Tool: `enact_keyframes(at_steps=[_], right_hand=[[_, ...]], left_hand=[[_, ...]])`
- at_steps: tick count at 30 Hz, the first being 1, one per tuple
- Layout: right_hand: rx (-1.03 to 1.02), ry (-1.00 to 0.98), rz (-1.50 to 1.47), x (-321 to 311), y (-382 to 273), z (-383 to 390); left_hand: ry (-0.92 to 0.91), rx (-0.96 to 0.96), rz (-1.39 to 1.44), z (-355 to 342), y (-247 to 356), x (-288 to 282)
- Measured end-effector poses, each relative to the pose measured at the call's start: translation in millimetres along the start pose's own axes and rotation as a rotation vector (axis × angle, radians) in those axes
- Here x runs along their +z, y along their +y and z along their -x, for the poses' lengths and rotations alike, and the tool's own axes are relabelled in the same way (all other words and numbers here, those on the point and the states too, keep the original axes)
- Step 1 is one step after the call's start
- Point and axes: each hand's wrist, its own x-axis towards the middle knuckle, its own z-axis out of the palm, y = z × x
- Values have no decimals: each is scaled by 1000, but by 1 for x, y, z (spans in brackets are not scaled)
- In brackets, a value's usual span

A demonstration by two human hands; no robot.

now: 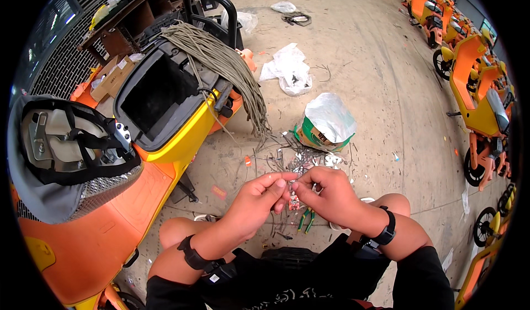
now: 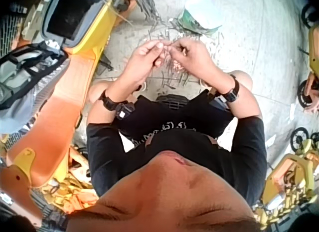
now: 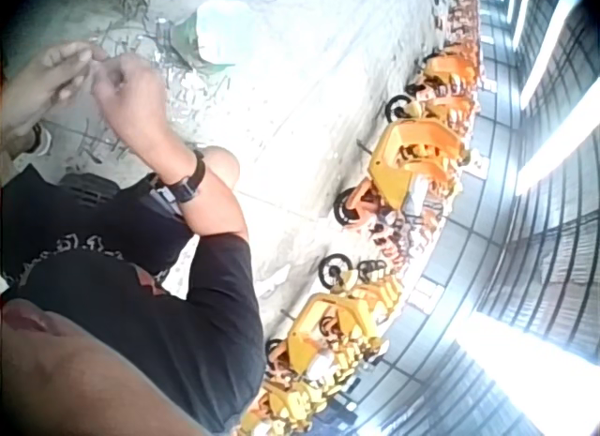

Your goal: The person strips insulation from the ends of several thin wires using pliers and then twists the exposed copper strands by hand.

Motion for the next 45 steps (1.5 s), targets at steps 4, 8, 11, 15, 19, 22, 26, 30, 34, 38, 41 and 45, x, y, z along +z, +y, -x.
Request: enact_keyframes(at_steps=[4, 8, 11, 15, 19, 22, 26, 30, 34, 38, 41, 45], right_hand=[[30, 16, 27, 0, 0, -1], [21, -71, 79, -4, -5, -2], [-146, -153, 103, -17, 2, -7], [-304, -46, 33, -30, 2, -19], [-570, -129, 83, -37, -1, -18], [-716, -207, 111, -39, -6, -18], [-812, -225, 63, -39, -4, -19], [-796, -243, 46, -39, -3, -19], [-796, -269, -22, -39, -6, -20], [-697, -305, -76, -36, -4, -14], [-575, -312, -70, -33, -3, -13], [-37, -332, -209, -24, -2, -4]], left_hand=[[3, 24, -21, 0, -3, 5], [16, -22, 18, 0, 1, 3], [44, -17, 34, 1, 3, 2], [-124, -96, 159, 4, 4, -8], [-431, -283, 208, 11, 11, -10], [-599, -350, 150, 14, 11, -10], [-690, -395, 189, 13, 6, -10], [-724, -415, 275, 11, 4, -12], [-708, -425, 277, 14, 8, -11], [-613, -405, 184, 14, 9, -8], [-440, -198, -188, 12, 7, -6], [-174, 402, -895, 9, 1, -4]])
